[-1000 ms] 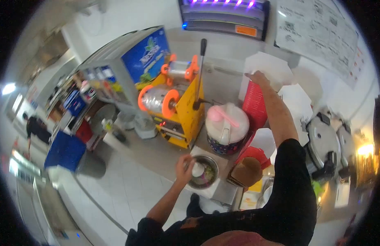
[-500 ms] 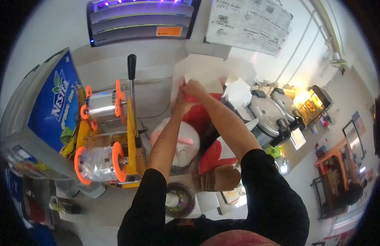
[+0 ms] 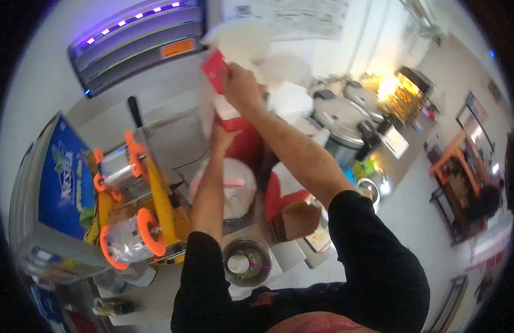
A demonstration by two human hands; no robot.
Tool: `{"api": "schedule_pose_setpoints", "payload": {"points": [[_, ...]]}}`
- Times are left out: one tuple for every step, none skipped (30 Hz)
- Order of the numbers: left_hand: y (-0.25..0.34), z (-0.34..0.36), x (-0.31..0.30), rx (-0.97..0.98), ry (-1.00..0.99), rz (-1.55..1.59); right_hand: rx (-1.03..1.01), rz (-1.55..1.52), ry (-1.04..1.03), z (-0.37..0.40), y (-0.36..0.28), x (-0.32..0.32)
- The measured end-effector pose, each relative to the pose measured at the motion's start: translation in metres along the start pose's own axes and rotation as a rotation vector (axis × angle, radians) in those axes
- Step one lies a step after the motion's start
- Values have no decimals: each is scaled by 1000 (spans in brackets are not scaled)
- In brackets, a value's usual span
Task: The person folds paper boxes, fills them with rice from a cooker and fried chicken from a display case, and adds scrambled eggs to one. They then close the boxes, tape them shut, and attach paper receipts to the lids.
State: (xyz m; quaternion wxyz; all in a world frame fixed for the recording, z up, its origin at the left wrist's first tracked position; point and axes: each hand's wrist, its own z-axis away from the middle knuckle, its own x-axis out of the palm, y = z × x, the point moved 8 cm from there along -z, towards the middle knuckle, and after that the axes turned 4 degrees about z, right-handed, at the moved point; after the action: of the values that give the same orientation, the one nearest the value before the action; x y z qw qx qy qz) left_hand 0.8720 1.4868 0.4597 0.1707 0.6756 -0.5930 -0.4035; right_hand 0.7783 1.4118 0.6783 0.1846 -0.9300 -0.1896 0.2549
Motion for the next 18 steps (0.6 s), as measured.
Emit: {"api": "schedule_pose_setpoints", "payload": {"points": [[-14, 6, 6, -118, -46, -68, -33, -160, 105, 1, -12, -34], [-32, 4, 10, -216, -96, -141, -80, -311, 228, 7, -23, -77], [-36, 5, 2, 8, 100, -148, -59, -369, 229, 18, -29, -124], [41, 16, -25, -113, 34, -300, -46, -429, 232, 32, -33, -171], [72, 26, -43, -55, 197, -363, -102, -462, 285, 47, -30, -219], [104, 38, -59, -5, 363, -427, -146, -497, 330, 71, -21, -265], [182, 59, -75, 160, 485, -205, -74, -485, 349, 102, -1, -306], [248, 85, -74, 223, 517, -153, -10, -478, 358, 135, 18, -348], [304, 115, -65, 273, 553, -107, 12, -442, 351, 169, 38, -383], [356, 147, -37, 473, 475, -111, 30, -407, 339, 204, 61, -415], [406, 177, 8, 555, 240, -141, 4, -324, 288, 234, 79, -445], [454, 210, 55, 625, -24, -146, -17, -245, 238, 267, 95, -474], [498, 247, 101, 664, -283, -131, 26, -110, 217, 305, 113, -505], [539, 271, 150, 765, -469, -328, 63, 23, 187, 339, 128, -530], [555, 290, 189, 730, -542, -255, 124, -9, 157, 368, 142, -550], [565, 312, 233, 684, -611, -177, 188, -38, 116, 390, 159, -575], [574, 332, 277, 636, -696, -109, 352, -109, 42, 405, 186, -600], [580, 349, 318, 596, -794, -47, 526, -185, -15, 424, 208, -622]]}}
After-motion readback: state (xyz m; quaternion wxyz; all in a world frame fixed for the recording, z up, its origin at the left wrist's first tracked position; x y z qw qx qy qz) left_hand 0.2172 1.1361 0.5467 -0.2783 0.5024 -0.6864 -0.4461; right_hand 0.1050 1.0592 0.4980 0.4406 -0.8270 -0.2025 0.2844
